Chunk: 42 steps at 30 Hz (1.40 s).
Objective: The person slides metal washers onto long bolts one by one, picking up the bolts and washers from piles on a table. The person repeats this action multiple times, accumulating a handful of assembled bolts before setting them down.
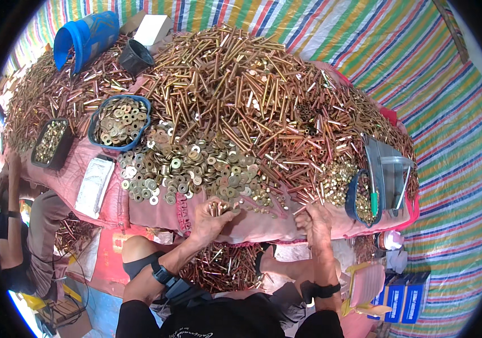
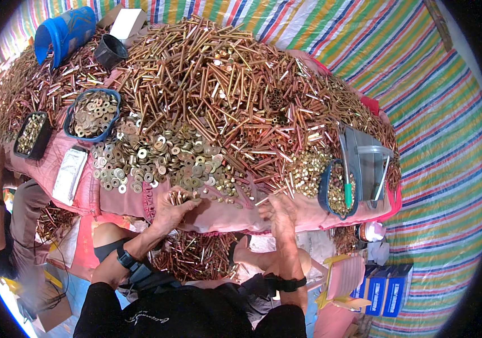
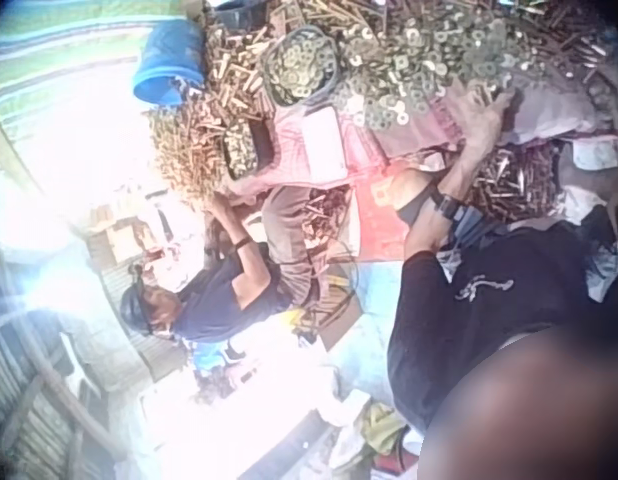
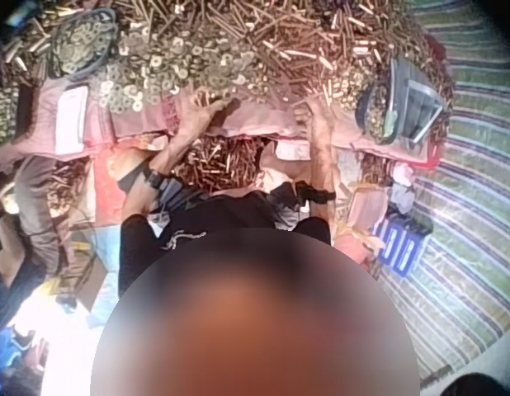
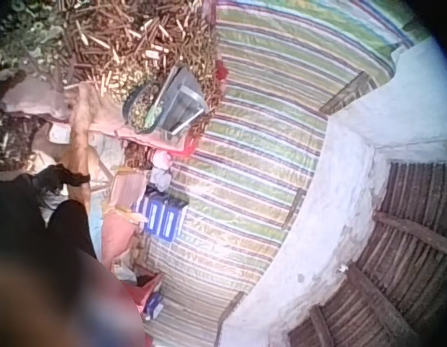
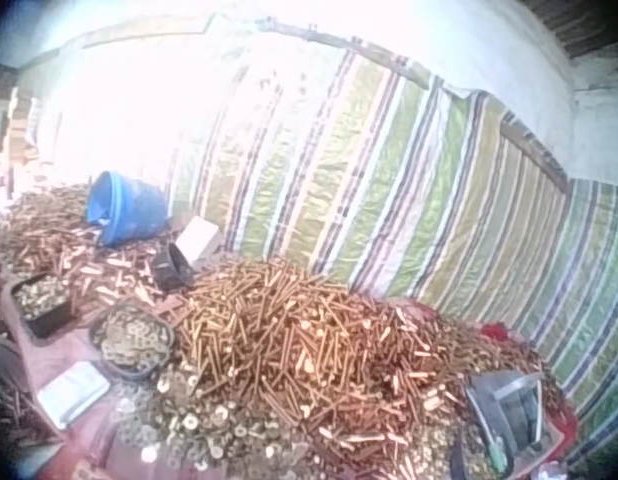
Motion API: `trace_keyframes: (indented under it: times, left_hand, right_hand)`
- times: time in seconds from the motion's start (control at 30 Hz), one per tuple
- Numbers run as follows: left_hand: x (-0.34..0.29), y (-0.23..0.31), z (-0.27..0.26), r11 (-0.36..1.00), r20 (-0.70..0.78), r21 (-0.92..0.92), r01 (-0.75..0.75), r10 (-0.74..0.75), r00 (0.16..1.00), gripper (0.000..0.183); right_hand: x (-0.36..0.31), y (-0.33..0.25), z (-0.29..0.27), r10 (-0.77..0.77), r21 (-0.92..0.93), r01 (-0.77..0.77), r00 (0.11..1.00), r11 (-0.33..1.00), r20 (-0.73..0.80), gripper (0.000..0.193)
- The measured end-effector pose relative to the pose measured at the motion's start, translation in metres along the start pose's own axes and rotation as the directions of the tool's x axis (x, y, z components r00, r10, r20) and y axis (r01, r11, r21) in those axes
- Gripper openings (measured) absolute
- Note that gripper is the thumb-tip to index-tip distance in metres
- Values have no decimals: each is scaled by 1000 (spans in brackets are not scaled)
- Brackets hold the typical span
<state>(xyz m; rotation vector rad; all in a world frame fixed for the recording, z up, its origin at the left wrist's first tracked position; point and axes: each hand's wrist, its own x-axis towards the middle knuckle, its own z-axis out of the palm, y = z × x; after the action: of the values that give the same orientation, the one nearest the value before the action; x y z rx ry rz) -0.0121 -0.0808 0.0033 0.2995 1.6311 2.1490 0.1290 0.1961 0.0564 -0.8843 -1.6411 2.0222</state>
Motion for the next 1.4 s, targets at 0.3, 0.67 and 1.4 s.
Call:
trace_keyframes:
  times: [0.3, 0.67, 1.4]
  left_hand:
    - [0, 1, 1, 998, 22, -18, -55, 56, 998, 11]
    - [-1, 0, -2, 995, 52, -62, -76, 79, 995, 9]
    - [-6, -5, -9, 990, 26, 5, -144, 143, 989, 25]
  right_hand:
    - [-15, -29, 107, -151, -16, 163, 944, 987, 295, 13]
    - [-16, -15, 148, -403, -244, 544, 797, 803, 450, 42]
    - [-8, -7, 141, -394, -371, 832, 530, 413, 751, 21]
